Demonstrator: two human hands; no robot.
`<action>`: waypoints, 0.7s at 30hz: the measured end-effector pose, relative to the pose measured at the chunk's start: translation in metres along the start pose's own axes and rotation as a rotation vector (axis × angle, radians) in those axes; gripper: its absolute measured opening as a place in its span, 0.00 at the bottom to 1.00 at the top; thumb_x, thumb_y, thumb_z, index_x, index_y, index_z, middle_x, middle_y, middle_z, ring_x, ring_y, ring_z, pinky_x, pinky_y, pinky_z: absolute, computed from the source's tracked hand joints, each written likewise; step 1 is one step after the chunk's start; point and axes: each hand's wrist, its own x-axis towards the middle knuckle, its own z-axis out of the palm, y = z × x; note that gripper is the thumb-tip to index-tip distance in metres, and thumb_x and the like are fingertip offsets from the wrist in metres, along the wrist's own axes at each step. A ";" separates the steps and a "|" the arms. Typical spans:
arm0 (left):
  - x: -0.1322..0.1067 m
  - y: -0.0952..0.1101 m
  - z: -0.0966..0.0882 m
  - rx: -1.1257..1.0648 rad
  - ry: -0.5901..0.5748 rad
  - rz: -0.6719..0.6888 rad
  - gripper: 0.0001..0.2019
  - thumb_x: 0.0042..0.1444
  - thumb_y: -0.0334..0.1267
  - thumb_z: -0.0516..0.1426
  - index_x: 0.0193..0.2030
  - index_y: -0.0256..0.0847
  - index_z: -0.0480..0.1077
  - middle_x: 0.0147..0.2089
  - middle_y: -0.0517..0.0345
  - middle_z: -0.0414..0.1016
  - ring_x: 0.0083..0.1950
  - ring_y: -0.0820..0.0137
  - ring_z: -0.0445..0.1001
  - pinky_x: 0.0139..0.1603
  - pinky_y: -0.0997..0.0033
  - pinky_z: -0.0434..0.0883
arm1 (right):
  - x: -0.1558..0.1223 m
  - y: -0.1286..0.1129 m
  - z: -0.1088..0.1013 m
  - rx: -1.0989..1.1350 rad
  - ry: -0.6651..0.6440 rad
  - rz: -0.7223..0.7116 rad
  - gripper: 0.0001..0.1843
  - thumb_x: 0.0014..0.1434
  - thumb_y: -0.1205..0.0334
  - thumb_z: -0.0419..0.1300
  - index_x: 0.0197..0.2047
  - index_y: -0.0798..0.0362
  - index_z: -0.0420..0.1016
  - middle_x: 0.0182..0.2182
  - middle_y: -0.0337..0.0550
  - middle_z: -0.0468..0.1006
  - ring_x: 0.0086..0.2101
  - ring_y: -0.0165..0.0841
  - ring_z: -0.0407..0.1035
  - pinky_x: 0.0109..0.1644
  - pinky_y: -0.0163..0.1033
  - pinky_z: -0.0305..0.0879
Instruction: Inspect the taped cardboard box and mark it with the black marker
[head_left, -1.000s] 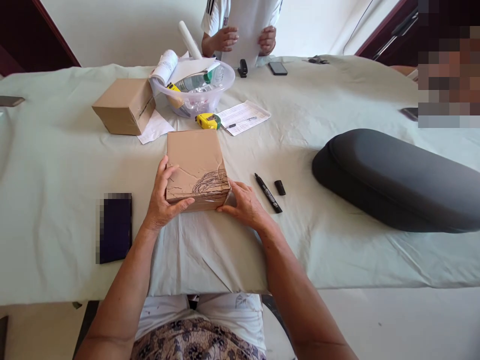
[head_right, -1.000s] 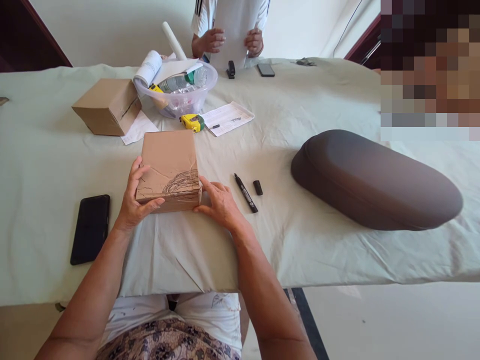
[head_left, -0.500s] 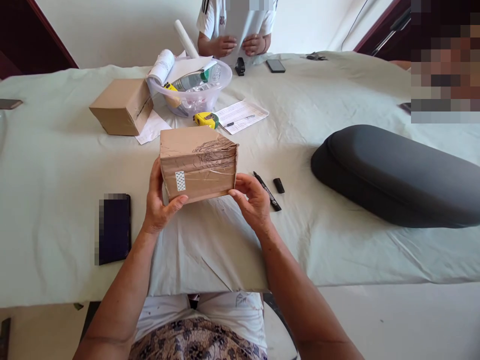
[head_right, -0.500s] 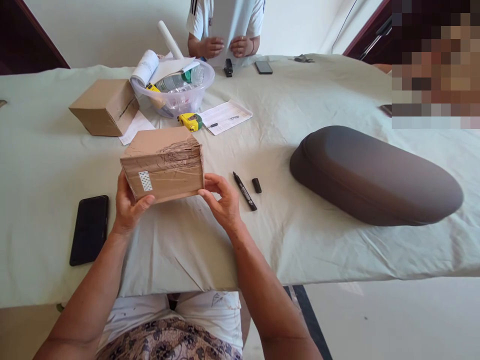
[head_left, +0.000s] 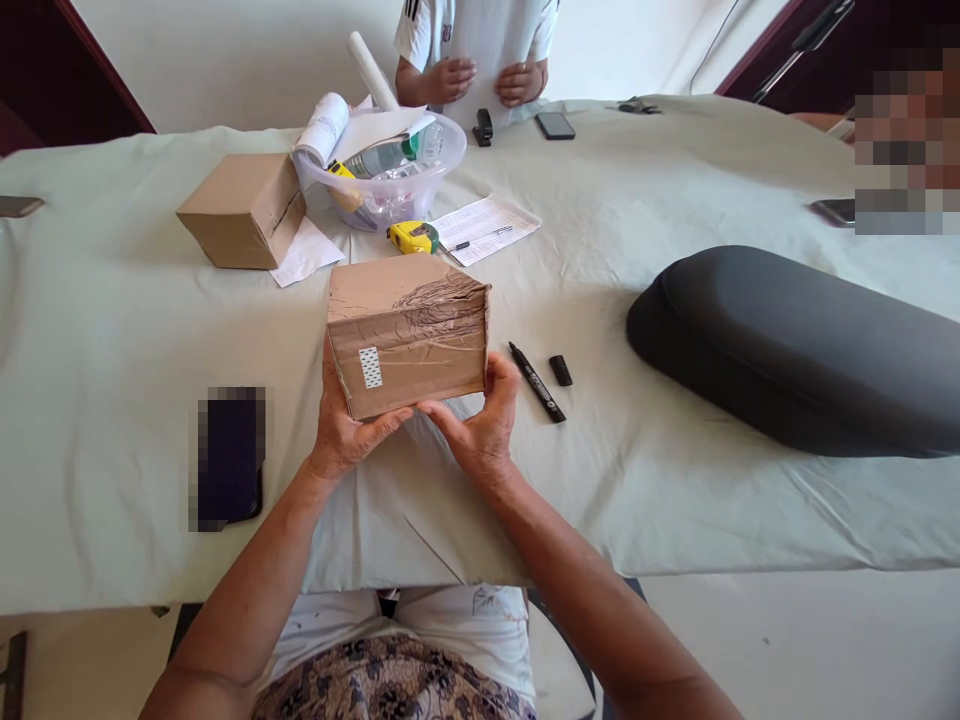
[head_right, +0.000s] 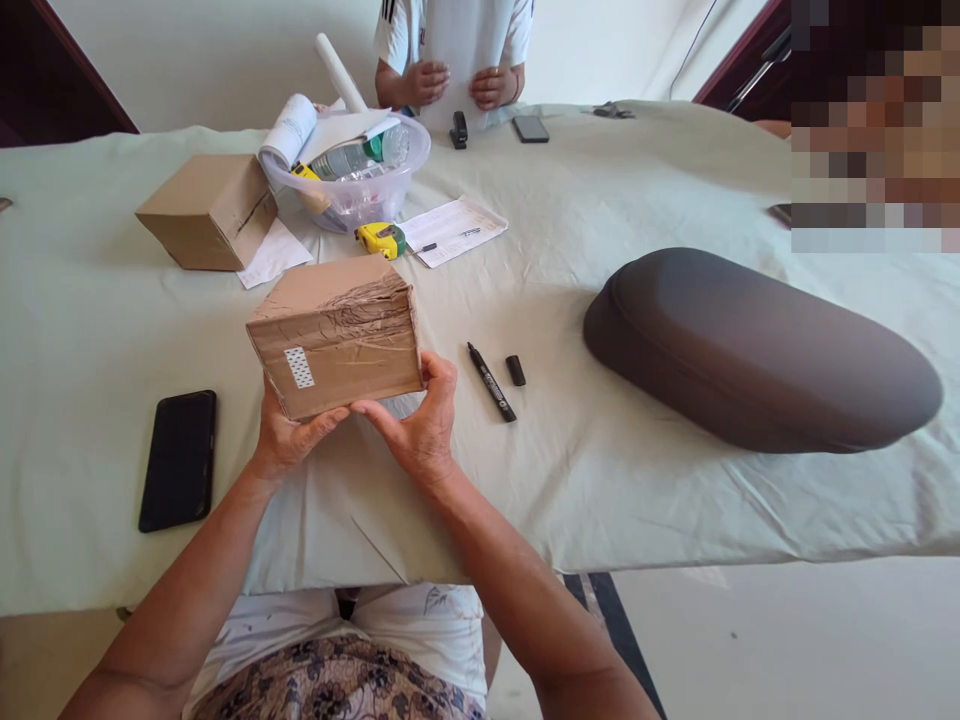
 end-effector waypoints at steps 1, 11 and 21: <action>0.001 0.000 -0.001 -0.011 0.000 0.011 0.51 0.45 0.58 0.70 0.71 0.44 0.53 0.64 0.40 0.69 0.67 0.53 0.70 0.66 0.51 0.70 | 0.002 0.000 -0.002 0.018 -0.004 -0.005 0.41 0.53 0.35 0.68 0.60 0.48 0.61 0.46 0.48 0.68 0.45 0.41 0.67 0.49 0.48 0.70; 0.001 0.006 -0.011 -0.211 0.004 -0.033 0.35 0.51 0.59 0.66 0.61 0.45 0.64 0.54 0.49 0.78 0.53 0.59 0.80 0.54 0.57 0.79 | 0.016 0.001 -0.021 0.107 0.021 -0.226 0.25 0.66 0.38 0.53 0.57 0.42 0.73 0.37 0.45 0.73 0.38 0.40 0.69 0.45 0.51 0.71; -0.003 -0.007 -0.021 -0.347 -0.080 -0.112 0.40 0.49 0.66 0.63 0.64 0.48 0.65 0.56 0.50 0.79 0.56 0.54 0.79 0.55 0.55 0.79 | 0.020 0.003 -0.026 0.098 0.045 -0.256 0.27 0.67 0.35 0.49 0.57 0.40 0.74 0.41 0.46 0.72 0.43 0.43 0.70 0.51 0.54 0.70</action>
